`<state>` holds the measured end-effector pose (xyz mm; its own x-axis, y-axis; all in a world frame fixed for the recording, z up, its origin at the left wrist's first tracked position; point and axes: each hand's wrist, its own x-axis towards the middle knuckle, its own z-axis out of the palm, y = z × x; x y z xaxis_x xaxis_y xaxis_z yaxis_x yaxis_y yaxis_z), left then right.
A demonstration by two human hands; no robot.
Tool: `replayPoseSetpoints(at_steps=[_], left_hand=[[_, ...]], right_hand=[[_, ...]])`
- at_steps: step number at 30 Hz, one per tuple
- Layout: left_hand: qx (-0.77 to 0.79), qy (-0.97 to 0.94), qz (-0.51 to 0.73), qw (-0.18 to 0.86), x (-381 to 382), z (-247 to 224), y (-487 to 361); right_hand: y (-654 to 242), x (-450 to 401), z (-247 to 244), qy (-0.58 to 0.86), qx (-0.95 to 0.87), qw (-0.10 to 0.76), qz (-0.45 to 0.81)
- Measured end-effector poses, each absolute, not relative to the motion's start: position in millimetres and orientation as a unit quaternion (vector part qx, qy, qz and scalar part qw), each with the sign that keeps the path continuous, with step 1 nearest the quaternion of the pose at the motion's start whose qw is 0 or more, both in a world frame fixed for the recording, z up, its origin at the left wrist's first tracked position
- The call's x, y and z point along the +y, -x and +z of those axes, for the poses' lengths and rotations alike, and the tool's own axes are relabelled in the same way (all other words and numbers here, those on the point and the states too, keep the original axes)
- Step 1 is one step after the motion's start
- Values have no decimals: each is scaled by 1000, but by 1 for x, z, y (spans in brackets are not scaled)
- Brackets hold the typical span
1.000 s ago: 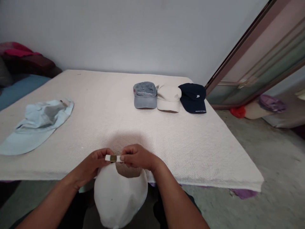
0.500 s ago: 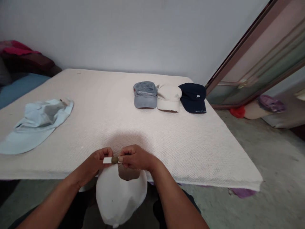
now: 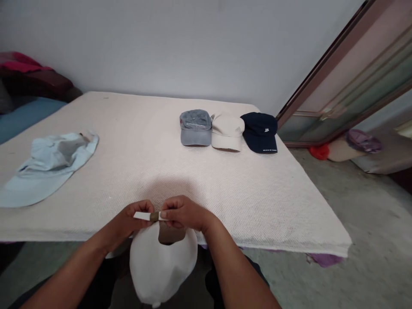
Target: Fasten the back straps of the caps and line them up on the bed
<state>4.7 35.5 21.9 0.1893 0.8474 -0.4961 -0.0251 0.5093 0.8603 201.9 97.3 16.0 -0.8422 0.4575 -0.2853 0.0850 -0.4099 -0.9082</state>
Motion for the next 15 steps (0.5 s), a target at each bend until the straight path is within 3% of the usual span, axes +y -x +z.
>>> replayPoseSetpoints(at_steps=[8,15], left_hand=[[456,-340,330,753,35,24,3],[458,-346,317,755,33,26,1]], right_hand=[[-206,99,20,272,-535,117,791],[-206,99,24,294,-550,105,775]])
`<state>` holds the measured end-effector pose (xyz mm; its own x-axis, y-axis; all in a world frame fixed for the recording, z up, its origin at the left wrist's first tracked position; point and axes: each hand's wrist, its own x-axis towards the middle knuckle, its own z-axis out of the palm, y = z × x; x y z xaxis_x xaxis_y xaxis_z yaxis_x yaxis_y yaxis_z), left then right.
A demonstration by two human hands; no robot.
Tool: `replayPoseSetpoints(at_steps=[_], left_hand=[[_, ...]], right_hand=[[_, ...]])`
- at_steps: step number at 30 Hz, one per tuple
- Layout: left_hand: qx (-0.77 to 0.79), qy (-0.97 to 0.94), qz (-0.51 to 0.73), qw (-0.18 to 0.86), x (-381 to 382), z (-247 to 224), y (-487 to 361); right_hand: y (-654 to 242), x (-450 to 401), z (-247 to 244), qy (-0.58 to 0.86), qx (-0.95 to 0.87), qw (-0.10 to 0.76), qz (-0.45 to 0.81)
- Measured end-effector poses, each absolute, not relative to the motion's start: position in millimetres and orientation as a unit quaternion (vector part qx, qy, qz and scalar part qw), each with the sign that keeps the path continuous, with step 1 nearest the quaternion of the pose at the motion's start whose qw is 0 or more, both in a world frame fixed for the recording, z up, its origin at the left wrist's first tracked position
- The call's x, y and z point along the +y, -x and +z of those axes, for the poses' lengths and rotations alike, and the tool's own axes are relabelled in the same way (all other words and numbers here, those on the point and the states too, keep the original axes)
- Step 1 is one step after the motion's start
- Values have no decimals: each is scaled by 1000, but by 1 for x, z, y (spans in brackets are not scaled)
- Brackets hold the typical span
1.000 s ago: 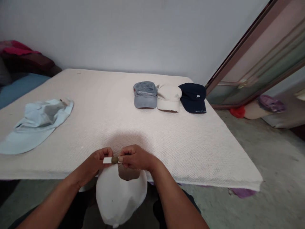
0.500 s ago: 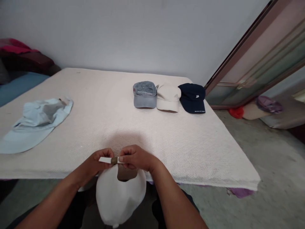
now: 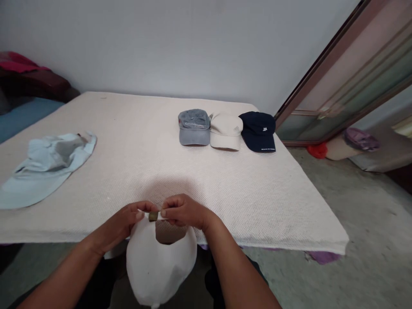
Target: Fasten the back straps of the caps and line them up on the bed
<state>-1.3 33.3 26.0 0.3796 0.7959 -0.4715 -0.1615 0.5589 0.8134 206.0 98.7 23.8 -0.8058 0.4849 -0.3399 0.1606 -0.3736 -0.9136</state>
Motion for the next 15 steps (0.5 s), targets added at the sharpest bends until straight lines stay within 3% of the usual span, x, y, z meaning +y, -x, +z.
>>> replayPoseSetpoints(at_steps=[15], left_hand=[[484,-320,309,754,34,22,1]], right_hand=[[-203,97,19,298,-562,106,764]])
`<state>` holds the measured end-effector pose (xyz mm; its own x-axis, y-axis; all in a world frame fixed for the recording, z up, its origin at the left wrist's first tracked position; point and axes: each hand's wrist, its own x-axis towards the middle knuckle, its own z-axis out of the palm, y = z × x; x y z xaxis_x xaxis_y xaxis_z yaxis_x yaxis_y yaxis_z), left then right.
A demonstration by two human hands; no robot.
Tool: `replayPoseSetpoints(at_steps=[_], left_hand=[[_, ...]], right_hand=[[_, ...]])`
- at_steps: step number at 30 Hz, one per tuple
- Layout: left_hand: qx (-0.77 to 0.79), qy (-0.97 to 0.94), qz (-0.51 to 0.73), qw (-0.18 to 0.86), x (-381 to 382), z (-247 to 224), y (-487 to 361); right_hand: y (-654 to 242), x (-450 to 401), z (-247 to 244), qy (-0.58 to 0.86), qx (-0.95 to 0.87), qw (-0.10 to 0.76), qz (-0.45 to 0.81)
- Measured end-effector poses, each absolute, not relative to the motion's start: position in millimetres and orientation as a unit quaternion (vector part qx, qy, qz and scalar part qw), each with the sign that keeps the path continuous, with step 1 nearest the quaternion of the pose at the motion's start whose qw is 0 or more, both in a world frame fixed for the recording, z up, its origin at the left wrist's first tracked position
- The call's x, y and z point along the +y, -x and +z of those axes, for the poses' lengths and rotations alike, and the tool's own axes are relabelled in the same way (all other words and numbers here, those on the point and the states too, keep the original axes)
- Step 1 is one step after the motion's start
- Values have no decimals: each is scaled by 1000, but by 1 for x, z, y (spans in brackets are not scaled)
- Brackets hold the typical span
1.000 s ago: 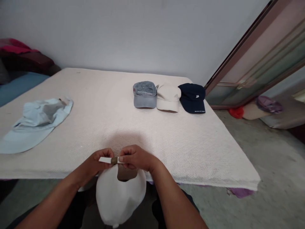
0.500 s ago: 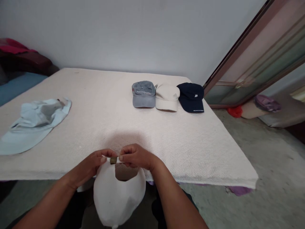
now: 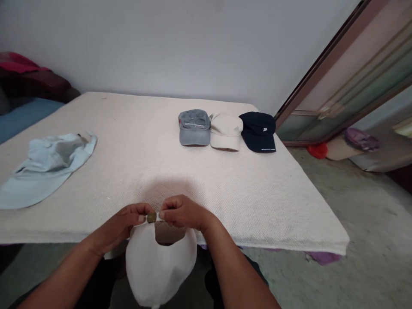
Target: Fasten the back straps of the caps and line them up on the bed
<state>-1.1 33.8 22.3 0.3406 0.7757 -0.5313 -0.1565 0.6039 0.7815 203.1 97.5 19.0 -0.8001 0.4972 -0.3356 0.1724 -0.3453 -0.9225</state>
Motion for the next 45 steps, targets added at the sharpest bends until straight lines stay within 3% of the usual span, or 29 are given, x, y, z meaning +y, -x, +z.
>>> replayPoseSetpoints(at_steps=[33,45], left_hand=[[482,-315,298,761,31,24,-1],[468,-238,376,764,35,19,-5]], right_hand=[[-200,95,19,292,-557,101,771],[-204,97,17,284,-521,138,793]])
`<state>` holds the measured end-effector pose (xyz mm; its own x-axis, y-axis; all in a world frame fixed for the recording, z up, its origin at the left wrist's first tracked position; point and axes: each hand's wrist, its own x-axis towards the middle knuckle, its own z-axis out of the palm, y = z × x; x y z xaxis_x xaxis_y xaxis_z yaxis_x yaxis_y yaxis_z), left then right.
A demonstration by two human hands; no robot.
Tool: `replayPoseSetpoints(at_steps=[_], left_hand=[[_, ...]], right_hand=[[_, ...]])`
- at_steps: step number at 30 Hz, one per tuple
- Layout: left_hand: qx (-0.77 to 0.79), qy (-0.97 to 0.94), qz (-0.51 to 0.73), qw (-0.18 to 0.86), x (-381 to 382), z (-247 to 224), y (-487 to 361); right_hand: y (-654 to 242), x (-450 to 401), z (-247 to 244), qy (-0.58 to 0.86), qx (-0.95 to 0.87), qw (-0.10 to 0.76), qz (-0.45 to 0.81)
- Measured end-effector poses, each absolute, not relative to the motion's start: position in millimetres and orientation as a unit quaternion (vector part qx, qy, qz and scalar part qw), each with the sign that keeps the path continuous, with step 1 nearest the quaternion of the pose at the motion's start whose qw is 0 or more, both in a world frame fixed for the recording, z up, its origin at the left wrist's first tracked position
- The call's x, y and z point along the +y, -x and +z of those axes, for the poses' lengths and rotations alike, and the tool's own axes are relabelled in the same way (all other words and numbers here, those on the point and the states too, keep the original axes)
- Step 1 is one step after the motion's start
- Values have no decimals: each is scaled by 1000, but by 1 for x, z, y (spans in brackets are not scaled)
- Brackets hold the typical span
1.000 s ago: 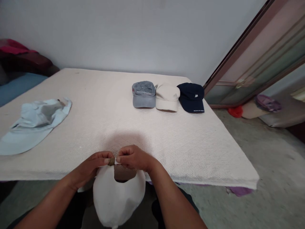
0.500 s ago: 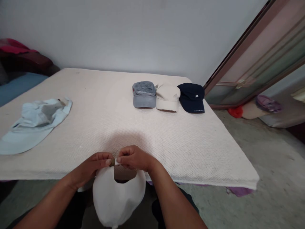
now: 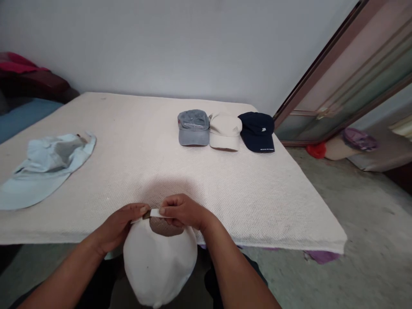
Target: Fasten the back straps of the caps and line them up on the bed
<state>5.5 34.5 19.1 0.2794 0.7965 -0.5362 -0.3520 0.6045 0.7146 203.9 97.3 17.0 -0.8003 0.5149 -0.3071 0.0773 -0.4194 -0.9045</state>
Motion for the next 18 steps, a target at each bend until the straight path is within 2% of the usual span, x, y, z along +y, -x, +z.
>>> replayPoseSetpoints(at_steps=[5,12,18], left_hand=[[509,-221,362,749,37,23,-5],[447,-267,331,787,35,22,-7],[381,-201,409,804,41,26,-5]], right_hand=[[-208,100,15,293,-471,170,814],[-208,100,16,306,-450,194,816],[-211,100,21,301,-463,219,804]])
